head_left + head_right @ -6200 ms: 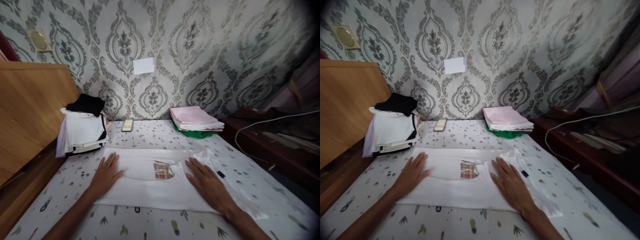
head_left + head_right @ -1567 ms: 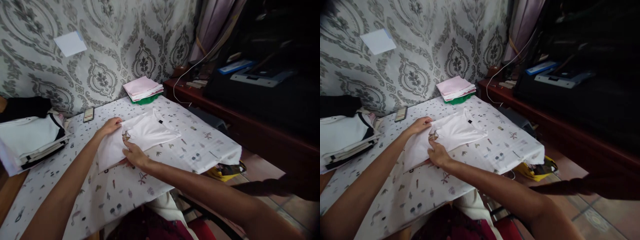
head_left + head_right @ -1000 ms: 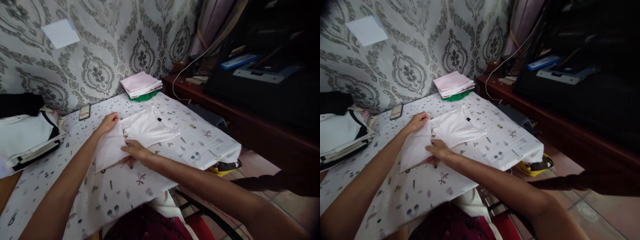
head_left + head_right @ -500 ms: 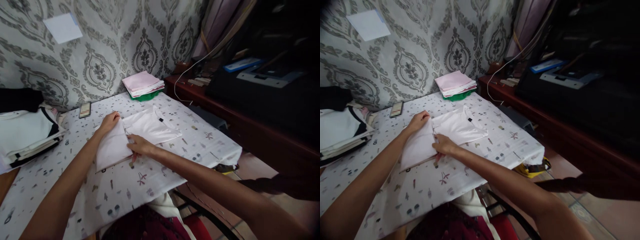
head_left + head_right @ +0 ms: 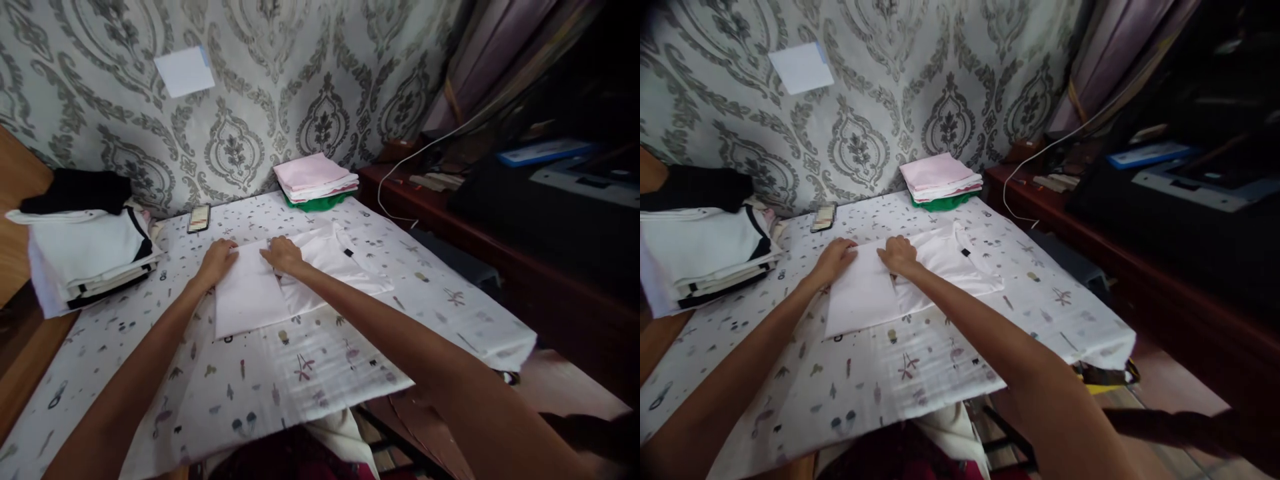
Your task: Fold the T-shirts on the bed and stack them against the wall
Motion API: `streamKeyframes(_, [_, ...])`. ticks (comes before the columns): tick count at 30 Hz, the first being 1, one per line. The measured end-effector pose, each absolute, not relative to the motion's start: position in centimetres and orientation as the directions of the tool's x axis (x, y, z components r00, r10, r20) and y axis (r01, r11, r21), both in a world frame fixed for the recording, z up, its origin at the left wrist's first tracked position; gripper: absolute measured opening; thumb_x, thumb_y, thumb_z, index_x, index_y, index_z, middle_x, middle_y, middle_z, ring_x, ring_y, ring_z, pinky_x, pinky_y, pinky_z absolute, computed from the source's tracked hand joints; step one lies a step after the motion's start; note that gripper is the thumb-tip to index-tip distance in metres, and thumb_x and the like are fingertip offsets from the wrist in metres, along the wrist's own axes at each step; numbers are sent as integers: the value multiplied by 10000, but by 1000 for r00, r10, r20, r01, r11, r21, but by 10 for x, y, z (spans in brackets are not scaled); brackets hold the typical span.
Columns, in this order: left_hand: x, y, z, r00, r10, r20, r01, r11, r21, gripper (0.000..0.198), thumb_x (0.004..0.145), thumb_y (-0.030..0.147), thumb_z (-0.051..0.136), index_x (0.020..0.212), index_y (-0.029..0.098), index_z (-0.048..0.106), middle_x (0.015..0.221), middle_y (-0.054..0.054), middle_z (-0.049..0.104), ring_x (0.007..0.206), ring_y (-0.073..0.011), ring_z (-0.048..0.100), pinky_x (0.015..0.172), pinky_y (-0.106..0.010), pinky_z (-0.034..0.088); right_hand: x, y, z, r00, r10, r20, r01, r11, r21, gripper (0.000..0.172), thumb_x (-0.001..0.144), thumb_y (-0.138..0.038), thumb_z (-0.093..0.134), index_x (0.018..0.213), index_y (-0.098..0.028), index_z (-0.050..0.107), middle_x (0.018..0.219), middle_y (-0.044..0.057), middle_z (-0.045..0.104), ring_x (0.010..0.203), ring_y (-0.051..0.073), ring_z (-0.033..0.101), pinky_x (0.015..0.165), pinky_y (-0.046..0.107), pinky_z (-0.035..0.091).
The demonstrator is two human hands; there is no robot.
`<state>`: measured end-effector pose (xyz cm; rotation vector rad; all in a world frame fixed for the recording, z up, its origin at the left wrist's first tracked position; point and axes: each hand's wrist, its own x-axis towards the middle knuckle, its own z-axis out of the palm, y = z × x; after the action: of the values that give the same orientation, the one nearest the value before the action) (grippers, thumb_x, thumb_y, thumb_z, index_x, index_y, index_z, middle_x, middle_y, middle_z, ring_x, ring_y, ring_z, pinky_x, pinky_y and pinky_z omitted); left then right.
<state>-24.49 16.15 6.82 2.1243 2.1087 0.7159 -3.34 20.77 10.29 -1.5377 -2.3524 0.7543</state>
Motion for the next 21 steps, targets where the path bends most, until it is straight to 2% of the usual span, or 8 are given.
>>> streamKeyframes(4, [-244, 157, 73, -23, 956, 294, 929, -88, 360, 120, 834, 274, 518, 879, 222, 616, 950, -73, 634, 982, -270, 557, 920, -406, 439, -47, 220, 95, -427, 901, -74, 762, 314, -566, 165, 865, -190, 574, 1009, -192, 656, 1196, 102, 671, 1085, 235, 614, 827, 317, 469])
streamKeyframes(7, [-248, 154, 78, 6, 961, 276, 919, -114, 377, 134, 873, 331, 505, 886, 232, 595, 886, -48, 637, 920, -250, 566, 856, -369, 450, -44, 218, 90, -461, 888, -4, 716, 369, -593, 224, 871, -108, 478, 1007, -210, 624, 1063, 40, 697, 978, 177, 621, 776, 266, 442])
streamKeyframes(10, [-253, 155, 81, 44, 970, 238, 940, -122, 320, 217, 930, 385, 432, 911, 235, 587, 821, -36, 631, 850, -239, 574, 803, -352, 446, -39, 217, 85, -470, 878, 92, 641, 411, -648, 228, 880, -115, 448, 1037, -204, 586, 969, 26, 691, 887, 171, 609, 749, 266, 422])
streamKeyframes(13, [-258, 159, 81, 67, 972, 225, 964, -121, 238, 249, 950, 370, 399, 923, 234, 606, 806, -51, 645, 864, -256, 585, 875, -397, 426, -39, 221, 81, -473, 876, 92, 592, 394, -704, 180, 902, -232, 495, 1069, -204, 555, 889, 15, 670, 834, 184, 602, 732, 281, 419])
streamKeyframes(15, [-260, 162, 80, 75, 971, 227, 969, -125, 213, 253, 948, 364, 412, 907, 229, 621, 811, -72, 659, 907, -281, 588, 967, -462, 382, -42, 224, 81, -484, 873, 51, 605, 376, -702, 243, 875, -283, 556, 1105, -207, 536, 878, 11, 657, 834, 195, 602, 732, 290, 425])
streamKeyframes(18, [-262, 166, 77, 94, 971, 219, 987, -120, 109, 249, 950, 356, 429, 898, 223, 634, 800, -92, 679, 974, -308, 586, 1060, -539, 292, -46, 225, 83, -482, 876, 12, 661, 373, -651, 322, 826, -200, 564, 1145, -213, 525, 918, 18, 653, 866, 206, 603, 746, 302, 439])
streamKeyframes(21, [-263, 167, 75, 100, 972, 213, 995, -97, -22, 274, 970, 355, 409, 933, 216, 642, 801, -111, 698, 1008, -320, 589, 1086, -564, 255, -49, 225, 85, -467, 884, -11, 699, 362, -617, 373, 840, -166, 514, 1210, -213, 512, 975, 43, 662, 912, 224, 613, 762, 323, 463])
